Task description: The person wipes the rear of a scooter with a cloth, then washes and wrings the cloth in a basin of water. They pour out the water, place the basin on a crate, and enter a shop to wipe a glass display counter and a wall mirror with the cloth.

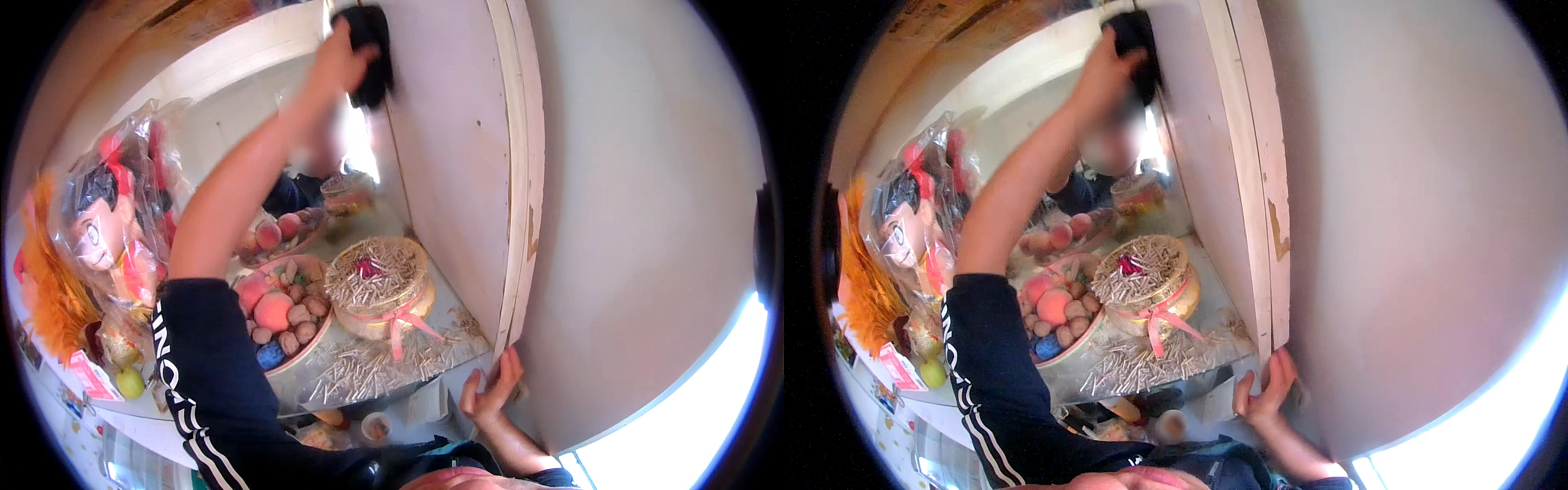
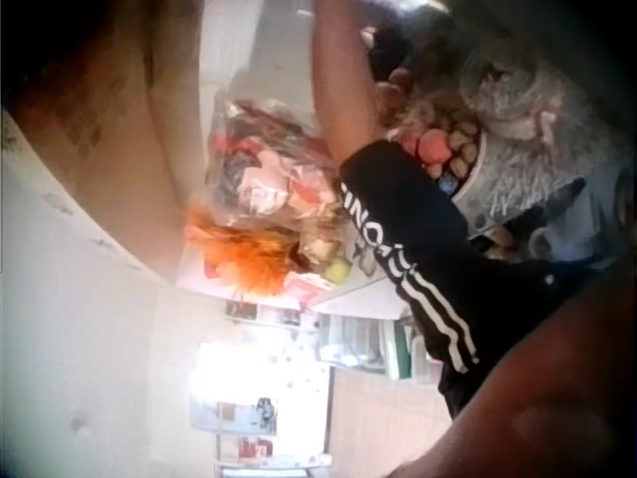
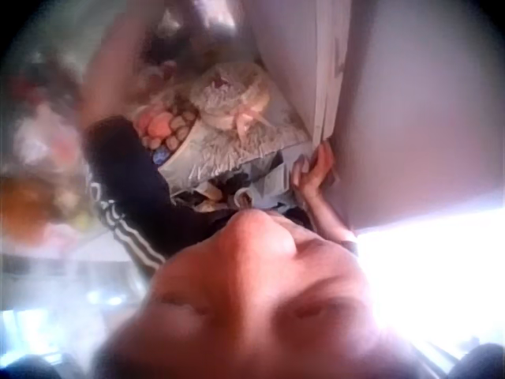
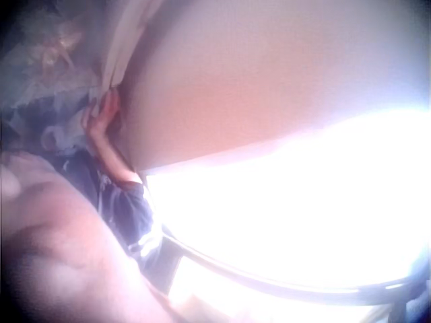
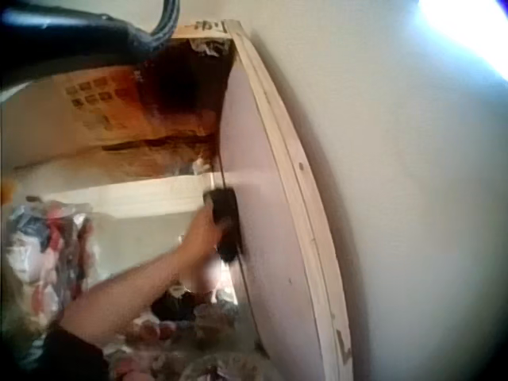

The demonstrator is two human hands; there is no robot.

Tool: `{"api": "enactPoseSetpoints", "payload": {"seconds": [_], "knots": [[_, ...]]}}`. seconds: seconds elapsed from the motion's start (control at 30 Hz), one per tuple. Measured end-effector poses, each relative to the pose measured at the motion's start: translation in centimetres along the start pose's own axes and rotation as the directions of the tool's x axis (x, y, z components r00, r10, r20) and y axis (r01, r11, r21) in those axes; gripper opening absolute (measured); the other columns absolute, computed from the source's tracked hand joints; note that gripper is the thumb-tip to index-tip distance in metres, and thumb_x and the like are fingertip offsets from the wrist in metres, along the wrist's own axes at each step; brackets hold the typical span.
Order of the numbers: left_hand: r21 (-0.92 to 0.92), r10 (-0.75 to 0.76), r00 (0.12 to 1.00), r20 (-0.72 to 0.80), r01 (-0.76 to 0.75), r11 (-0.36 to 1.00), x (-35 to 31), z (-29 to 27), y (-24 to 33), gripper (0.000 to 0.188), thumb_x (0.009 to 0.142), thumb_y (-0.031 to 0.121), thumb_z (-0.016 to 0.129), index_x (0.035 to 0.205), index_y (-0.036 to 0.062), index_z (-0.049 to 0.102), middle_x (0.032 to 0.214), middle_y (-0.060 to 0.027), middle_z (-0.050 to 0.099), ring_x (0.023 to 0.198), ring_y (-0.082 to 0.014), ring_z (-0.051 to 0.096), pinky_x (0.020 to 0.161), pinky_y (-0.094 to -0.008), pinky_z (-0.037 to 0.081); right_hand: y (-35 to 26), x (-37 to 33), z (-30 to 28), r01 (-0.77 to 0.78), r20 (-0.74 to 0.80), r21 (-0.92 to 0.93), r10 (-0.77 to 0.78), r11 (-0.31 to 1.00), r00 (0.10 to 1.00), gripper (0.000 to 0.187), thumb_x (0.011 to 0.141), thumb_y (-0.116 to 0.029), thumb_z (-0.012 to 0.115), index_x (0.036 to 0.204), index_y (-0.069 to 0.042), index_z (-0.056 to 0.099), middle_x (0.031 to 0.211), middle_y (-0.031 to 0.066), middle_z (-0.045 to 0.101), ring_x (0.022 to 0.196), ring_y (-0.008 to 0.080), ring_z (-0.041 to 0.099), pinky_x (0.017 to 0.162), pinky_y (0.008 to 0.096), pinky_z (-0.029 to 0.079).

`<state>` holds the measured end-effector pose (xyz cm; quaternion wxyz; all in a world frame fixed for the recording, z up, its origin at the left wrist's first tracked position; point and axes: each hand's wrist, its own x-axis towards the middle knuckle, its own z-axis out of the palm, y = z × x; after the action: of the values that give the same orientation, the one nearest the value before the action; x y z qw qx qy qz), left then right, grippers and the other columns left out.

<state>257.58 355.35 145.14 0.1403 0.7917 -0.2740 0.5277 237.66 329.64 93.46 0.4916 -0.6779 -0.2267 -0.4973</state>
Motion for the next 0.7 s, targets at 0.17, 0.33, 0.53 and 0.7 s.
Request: {"api": "enactPoseSetpoints", "payload": {"seconds": [0.17,0.33,0.53,0.7], "knots": [[-0.326,-0.132,0.988,-0.085,0.097,0.940,3.3,-2.7,6.6,0.063,0.096,0.000,0.059,0.152,-0.0031,0.032,0.133,-0.0280,0.060,0.114,-0.0398,0.064,0.095,-0.0425,0.055,-0.1,0.5,0.1,0.037,-0.011,-0.034,-0.037,0.999,0.999,0.073,0.086,0.003,0.058,0.152,0.005,0.027,0.153,0.0277,0.029,0.142,0.0402,0.034,0.118,0.0463,0.028],[0.034,-0.409,0.864,0.294,0.418,0.908,-2.2,-0.5,2.9,0.058,0.097,0.017,0.068,0.142,0.0007,0.034,0.109,-0.0204,0.070,0.094,-0.0326,0.072,0.077,-0.0444,0.059,-0.8,0.6,0.7,0.024,-0.072,-0.060,-0.029,0.998,0.997,0.067,0.081,-0.001,0.064,0.141,0.011,0.037,0.141,0.0324,0.043,0.126,0.0450,0.045,0.109,0.0510,0.036],[-0.025,-0.524,0.609,0.595,0.666,0.746,-10.7,-0.9,16.0,0.073,0.101,0.016,0.063,0.152,-0.0124,0.018,0.121,-0.0272,0.065,0.082,-0.0269,0.076,0.065,-0.0355,0.061,0.1,1.4,-0.8,0.033,-0.048,-0.075,-0.037,0.997,0.998,0.070,0.082,0.001,0.062,0.145,0.009,0.033,0.145,0.0312,0.037,0.131,0.0433,0.042,0.113,0.0497,0.033],[-0.081,-0.389,0.798,0.460,0.474,0.877,-13.0,-1.9,17.6,0.067,0.096,0.020,0.073,0.140,-0.0119,0.034,0.097,-0.0219,0.069,0.078,-0.0237,0.076,0.056,-0.0340,0.056,-0.4,1.4,-0.3,0.002,-0.005,-0.031,-0.002,1.000,1.000,0.073,0.084,0.002,0.058,0.151,0.007,0.028,0.150,0.0297,0.031,0.136,0.0410,0.038,0.116,0.0479,0.031]]}}
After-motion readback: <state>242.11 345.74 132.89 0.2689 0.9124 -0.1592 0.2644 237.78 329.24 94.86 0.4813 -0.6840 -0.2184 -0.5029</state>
